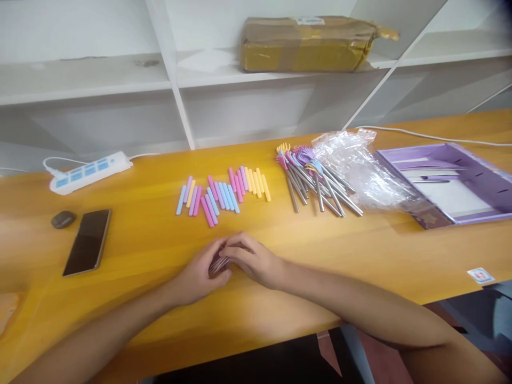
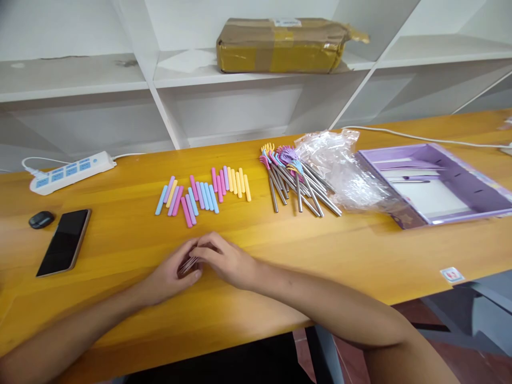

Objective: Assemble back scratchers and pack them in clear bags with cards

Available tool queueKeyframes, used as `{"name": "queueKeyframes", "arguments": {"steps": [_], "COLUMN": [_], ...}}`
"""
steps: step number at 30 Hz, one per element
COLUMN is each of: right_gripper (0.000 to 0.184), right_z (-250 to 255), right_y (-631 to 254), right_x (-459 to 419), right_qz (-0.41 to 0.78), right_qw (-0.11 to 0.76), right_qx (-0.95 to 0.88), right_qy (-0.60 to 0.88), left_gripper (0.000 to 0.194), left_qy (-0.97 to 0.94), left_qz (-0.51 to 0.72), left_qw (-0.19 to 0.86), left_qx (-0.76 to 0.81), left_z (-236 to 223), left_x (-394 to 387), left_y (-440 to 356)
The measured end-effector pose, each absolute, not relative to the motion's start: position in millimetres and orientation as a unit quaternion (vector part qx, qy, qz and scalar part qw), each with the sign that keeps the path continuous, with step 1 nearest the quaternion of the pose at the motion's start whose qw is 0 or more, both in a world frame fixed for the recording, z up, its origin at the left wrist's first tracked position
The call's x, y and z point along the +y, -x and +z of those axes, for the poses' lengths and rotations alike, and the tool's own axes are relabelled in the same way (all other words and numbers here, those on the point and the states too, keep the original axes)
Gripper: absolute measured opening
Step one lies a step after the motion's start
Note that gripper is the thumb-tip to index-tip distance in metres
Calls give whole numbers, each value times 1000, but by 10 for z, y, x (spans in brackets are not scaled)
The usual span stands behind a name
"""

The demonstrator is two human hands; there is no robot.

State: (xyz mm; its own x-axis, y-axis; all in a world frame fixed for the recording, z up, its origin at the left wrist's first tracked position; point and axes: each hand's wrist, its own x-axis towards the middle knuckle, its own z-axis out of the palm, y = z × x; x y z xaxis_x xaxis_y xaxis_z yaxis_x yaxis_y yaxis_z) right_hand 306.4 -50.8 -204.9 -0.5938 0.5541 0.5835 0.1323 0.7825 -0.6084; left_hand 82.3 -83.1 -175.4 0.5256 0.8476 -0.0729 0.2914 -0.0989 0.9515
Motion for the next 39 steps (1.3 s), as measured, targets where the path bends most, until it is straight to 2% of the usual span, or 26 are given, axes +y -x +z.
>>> {"name": "queueKeyframes", "arguments": {"steps": [2, 4, 8, 13, 18, 24, 27, 31, 35, 39], "right_gripper": [41, 47, 57, 82, 98, 97, 96, 99, 82, 84], "right_z": [-2035, -2001, -1908, -1879, -1911, -1928, -1941, -1944, -1921, -1903], "right_y": [-3066, -3067, -3084, -3113, -3083, -3038, -3044, -3062, -3075, -3078], "right_x": [-493, -475, -460, -500, -535, -527, -510, -498, -516, -524], "right_qz": [248, 212, 203, 207, 178, 169, 178, 168, 141, 153], "right_qw": [410, 413, 378, 350, 329, 310, 301, 322, 306, 296], "right_qx": [-858, -867, -880, -894, -905, -911, -913, -909, -926, -926], "right_qy": [184, 181, 203, 187, 202, 211, 211, 206, 170, 178], "left_gripper": [55, 52, 47, 39, 52, 55, 44, 34, 48, 55], "left_qy": [-655, -632, -606, -554, -536, -382, -309, -304, -314, -321], "left_qz": [268, 279, 296, 301, 313, 306, 305, 305, 281, 275], "left_qw": [606, 636, 649, 685, 692, 805, 836, 833, 822, 815], "left_qx": [362, 344, 353, 365, 368, 336, 336, 347, 384, 395], "left_z": [-1713, -1679, -1675, -1821, -1902, -1888, -1849, -1796, -1790, -1808], "left_x": [-807, -778, -756, -781, -794, -800, -790, -772, -773, -781], "left_y": [-814, -813, -824, -779, -780, -863, -878, -854, -822, -823]}}
